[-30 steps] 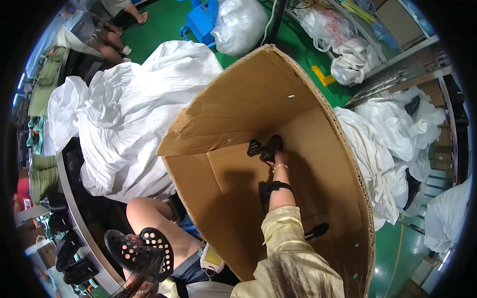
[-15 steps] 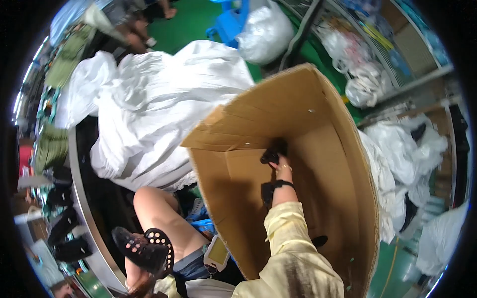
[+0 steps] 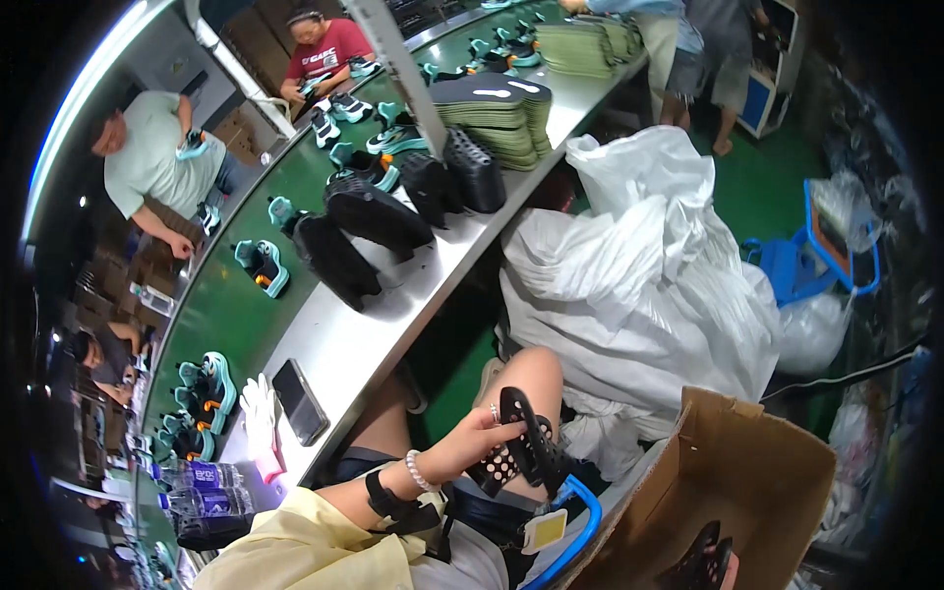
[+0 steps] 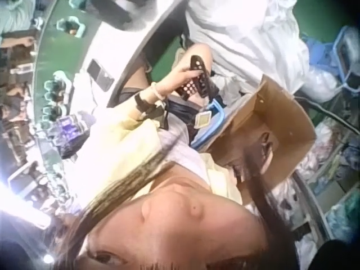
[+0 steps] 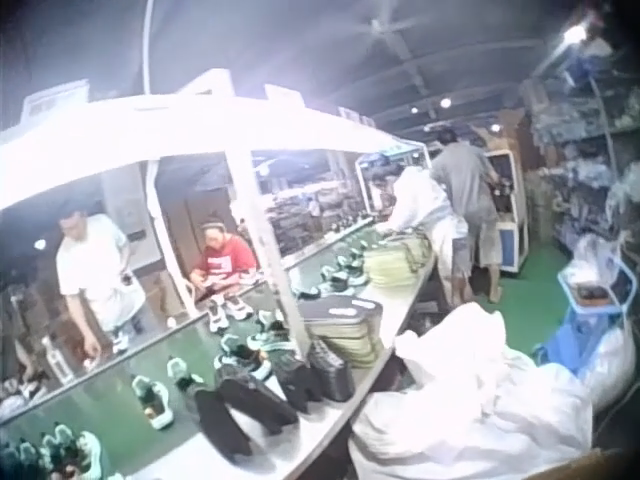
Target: Inspect shoes on an assembly line and collect components from a box.
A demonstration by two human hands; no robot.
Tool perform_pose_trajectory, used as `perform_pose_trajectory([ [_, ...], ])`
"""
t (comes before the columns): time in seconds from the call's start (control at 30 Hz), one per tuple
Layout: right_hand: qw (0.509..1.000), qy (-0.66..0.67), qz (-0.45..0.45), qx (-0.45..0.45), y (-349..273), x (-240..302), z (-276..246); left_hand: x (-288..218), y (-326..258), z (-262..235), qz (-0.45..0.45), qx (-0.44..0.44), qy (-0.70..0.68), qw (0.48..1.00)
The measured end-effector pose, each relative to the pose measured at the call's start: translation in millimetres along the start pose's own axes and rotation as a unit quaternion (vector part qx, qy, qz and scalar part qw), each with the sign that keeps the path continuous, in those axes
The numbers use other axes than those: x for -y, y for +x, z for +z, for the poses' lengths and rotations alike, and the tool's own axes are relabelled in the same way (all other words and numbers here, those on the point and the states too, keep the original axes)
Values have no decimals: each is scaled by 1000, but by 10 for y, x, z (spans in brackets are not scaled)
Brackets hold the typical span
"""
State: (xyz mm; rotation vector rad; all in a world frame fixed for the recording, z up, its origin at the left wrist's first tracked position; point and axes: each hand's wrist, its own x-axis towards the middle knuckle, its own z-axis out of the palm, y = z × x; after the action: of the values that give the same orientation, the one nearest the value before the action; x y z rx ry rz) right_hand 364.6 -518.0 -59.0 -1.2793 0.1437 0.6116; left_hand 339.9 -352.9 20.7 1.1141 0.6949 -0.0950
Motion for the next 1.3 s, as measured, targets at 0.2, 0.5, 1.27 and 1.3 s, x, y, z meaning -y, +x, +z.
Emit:
perform_pose_trajectory([
  [0.2, 998, -51, -1, 36, -118, 2089, 0, -109, -426, -680, 110, 110, -187, 970],
  [0.5, 724, -432, -449, 298, 152, 618, 3283, -58, -1810, -2371, 268, -256, -317, 873],
  [1.27, 793, -247, -97, 548, 310, -362, 3767, 14, -1333, -3034, 289, -111, -311, 898],
  [1.3, 825, -161, 84, 535, 238, -288, 3766, -68, -1341, -3006, 288, -110, -309, 900],
])
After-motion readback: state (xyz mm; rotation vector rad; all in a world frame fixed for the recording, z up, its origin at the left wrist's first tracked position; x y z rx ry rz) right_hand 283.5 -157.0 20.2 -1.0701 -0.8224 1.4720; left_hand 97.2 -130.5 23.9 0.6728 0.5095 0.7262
